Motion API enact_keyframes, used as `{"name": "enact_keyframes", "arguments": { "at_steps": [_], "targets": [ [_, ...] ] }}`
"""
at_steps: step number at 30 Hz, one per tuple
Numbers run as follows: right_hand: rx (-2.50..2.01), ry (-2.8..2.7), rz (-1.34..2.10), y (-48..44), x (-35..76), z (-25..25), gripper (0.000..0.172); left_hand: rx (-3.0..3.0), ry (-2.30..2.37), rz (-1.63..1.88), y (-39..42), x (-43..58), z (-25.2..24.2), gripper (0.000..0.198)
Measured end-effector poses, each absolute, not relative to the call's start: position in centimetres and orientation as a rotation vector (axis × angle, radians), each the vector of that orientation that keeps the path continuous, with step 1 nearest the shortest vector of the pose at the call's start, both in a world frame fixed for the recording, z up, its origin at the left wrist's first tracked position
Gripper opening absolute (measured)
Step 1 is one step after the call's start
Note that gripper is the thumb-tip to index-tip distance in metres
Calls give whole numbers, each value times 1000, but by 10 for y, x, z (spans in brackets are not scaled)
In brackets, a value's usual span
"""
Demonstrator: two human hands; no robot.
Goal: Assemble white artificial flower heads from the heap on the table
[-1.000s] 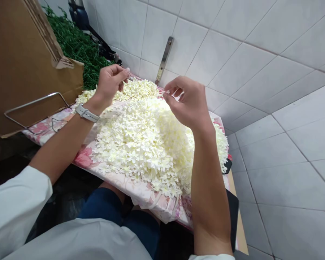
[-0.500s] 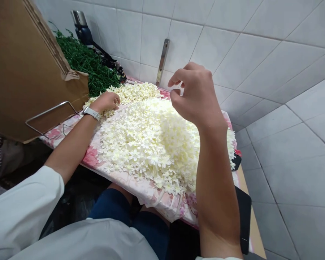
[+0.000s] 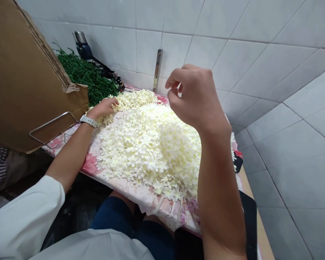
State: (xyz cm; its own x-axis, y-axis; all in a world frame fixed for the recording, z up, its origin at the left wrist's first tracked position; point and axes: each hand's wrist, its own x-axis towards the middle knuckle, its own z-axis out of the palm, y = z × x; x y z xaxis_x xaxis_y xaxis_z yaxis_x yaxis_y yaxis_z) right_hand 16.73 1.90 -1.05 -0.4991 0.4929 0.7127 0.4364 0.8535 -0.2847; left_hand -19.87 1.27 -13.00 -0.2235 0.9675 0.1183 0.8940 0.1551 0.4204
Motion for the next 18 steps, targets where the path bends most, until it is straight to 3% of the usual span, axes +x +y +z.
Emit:
{"name": "enact_keyframes", "arguments": {
  "at_steps": [6,10,11,15,18],
  "targets": [
    [-596,-2161,37,16,162,-11,24,1742,2109,1109,16,-177,-114,29],
    [-595,-2133,146,14,156,-10,13,1612,1441,1648,20,-124,-84,17],
    [-622,-2123,172,14,155,-10,13,1612,1286,1687,21,-107,-74,18],
    [-741,-2087,200,14,157,-7,38,1737,842,1704,17,-45,-34,16],
    [-706,-2085,274,11,163,-2,39,1747,605,1781,12,-16,-16,13]
  ]
}}
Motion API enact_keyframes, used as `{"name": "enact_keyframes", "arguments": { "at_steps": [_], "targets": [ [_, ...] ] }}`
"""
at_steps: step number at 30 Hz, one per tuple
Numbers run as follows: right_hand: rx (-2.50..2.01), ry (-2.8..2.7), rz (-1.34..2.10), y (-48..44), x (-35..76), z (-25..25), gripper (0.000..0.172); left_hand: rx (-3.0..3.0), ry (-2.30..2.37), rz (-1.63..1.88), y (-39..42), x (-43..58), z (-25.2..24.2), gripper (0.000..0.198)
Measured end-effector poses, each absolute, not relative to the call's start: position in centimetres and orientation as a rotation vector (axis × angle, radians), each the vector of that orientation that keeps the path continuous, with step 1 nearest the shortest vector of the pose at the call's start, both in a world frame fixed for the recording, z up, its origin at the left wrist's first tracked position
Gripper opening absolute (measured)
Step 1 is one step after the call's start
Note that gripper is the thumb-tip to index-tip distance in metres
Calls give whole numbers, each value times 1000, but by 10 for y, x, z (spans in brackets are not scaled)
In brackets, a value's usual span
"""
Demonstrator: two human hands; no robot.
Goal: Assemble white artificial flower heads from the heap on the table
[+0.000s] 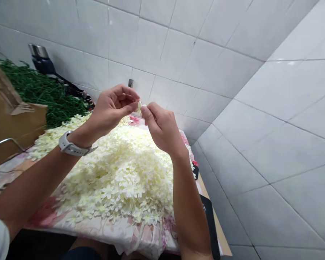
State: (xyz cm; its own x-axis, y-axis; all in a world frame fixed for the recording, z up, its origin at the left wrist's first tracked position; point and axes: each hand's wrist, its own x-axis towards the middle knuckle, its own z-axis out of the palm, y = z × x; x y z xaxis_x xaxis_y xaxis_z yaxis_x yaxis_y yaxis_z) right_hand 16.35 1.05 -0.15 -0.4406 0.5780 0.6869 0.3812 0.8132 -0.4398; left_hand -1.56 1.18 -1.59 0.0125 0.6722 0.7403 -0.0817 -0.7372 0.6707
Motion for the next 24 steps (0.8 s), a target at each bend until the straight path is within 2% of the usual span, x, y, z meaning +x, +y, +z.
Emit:
{"name": "enact_keyframes", "arguments": {
  "at_steps": [3,7,11,15,21,24],
  "targets": [
    [-636,-2039,248,2,171,5,34,1760,561,1793,8,-4,-10,15],
    [-521,-2035,115,-7,178,11,28,1961,537,1641,0,-5,-8,39],
    [-324,-2139,166,-6,183,12,25,2089,411,1469,-10,-8,-8,51],
    [-244,-2155,228,-3,182,8,21,1906,345,1380,-19,-3,-8,52],
    [-154,-2022,208,-8,174,3,16,1481,167,1047,-38,7,-1,47],
    [-134,-2010,175,-8,175,5,15,1460,155,1023,-42,7,0,47]
  ]
}}
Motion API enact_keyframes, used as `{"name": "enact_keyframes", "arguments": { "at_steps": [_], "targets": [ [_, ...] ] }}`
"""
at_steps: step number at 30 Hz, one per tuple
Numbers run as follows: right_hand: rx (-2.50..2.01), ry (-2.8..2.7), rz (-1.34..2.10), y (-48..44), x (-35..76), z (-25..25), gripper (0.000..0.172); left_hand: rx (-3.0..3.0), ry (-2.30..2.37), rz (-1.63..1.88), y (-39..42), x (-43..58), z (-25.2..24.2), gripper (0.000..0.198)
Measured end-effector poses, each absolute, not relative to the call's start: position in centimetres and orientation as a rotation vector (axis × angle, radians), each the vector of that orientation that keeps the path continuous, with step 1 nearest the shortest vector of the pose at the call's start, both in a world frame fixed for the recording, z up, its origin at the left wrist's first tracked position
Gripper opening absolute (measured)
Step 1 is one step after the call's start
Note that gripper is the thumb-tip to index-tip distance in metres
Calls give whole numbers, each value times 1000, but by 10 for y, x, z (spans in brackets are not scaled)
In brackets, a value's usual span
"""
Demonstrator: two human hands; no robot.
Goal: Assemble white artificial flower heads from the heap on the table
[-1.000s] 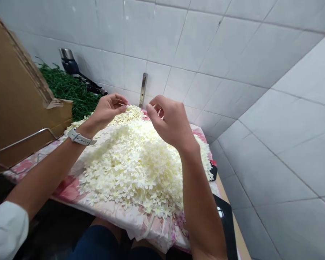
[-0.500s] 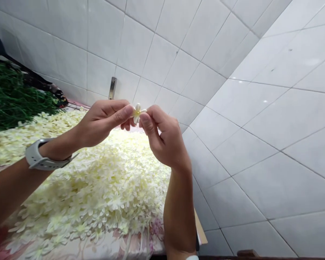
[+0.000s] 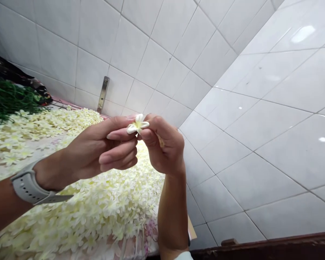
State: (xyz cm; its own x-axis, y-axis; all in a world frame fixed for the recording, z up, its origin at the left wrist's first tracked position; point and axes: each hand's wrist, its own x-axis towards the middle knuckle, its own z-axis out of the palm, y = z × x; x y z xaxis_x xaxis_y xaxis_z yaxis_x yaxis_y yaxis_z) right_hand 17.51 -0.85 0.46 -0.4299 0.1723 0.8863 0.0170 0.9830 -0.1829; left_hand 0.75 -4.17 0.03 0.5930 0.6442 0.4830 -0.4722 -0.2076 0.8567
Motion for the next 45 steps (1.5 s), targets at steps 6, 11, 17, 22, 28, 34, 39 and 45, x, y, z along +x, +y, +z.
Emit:
{"name": "enact_keyframes", "arguments": {
  "at_steps": [6,11,17,22,28,34,39,45],
  "targets": [
    [-226,-2073,338,-7,182,10,14,1885,335,1349,-31,2,-5,50],
    [-292,-2105,52,-16,183,16,14,2315,533,1574,-30,-1,-6,45],
    [-276,-2056,-613,-22,176,20,21,2422,710,1770,-38,6,-8,46],
    [-209,-1868,-706,-11,167,14,23,2395,638,1870,-37,10,-14,47],
    [-206,-1774,-508,-7,158,4,21,2585,625,1967,-30,1,-12,42],
    [-321,-1828,125,-17,156,4,17,2527,777,1827,-29,-8,-6,41],
    [-385,-1955,184,-26,173,14,9,2594,637,1704,-27,-8,-7,35],
    [-410,-1983,-124,-33,180,19,12,2573,476,1495,-28,-10,-4,38]
  ]
}}
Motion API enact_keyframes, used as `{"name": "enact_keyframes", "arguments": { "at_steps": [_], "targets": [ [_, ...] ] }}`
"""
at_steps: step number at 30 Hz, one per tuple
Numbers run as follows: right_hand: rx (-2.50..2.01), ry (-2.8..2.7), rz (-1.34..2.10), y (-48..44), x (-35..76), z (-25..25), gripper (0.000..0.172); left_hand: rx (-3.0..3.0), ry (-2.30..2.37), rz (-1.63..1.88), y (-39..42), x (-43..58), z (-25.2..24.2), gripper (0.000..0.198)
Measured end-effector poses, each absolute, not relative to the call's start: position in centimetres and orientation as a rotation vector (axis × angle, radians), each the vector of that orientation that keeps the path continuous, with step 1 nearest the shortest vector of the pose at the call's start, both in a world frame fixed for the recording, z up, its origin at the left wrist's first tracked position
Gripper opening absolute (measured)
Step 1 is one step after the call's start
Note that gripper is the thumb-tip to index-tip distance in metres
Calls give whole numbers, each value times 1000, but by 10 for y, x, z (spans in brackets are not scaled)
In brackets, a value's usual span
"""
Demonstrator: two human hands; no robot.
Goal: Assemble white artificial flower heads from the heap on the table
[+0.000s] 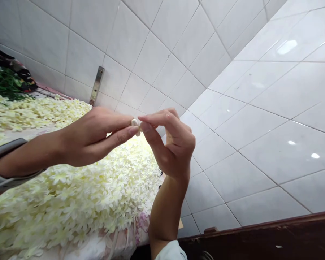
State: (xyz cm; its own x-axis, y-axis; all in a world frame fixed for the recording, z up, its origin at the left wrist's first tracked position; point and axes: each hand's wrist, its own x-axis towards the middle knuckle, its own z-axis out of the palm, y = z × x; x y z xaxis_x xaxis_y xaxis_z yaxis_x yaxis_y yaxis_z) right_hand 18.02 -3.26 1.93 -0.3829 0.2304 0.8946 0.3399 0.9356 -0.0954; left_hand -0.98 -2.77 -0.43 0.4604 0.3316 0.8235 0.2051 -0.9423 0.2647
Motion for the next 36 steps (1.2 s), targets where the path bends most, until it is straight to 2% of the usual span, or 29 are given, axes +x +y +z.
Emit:
{"name": "enact_keyframes", "arguments": {
  "at_steps": [7,13,20,27,33,36],
  "targets": [
    [-354,-1981,-135,-39,180,22,9,2291,390,1484,-30,-8,-5,47],
    [-317,-1887,-9,-33,172,14,9,2386,438,1528,-25,-10,-8,44],
    [-353,-1961,18,-28,172,14,10,2511,563,1741,-25,-12,1,35],
    [-372,-1997,114,-27,175,14,14,2628,529,1603,-24,-15,4,30],
    [-351,-2099,221,-28,177,14,18,2677,616,1418,-27,-16,6,36],
    [-322,-2084,121,-25,174,13,21,2732,609,1409,-26,-15,5,36]
  ]
}}
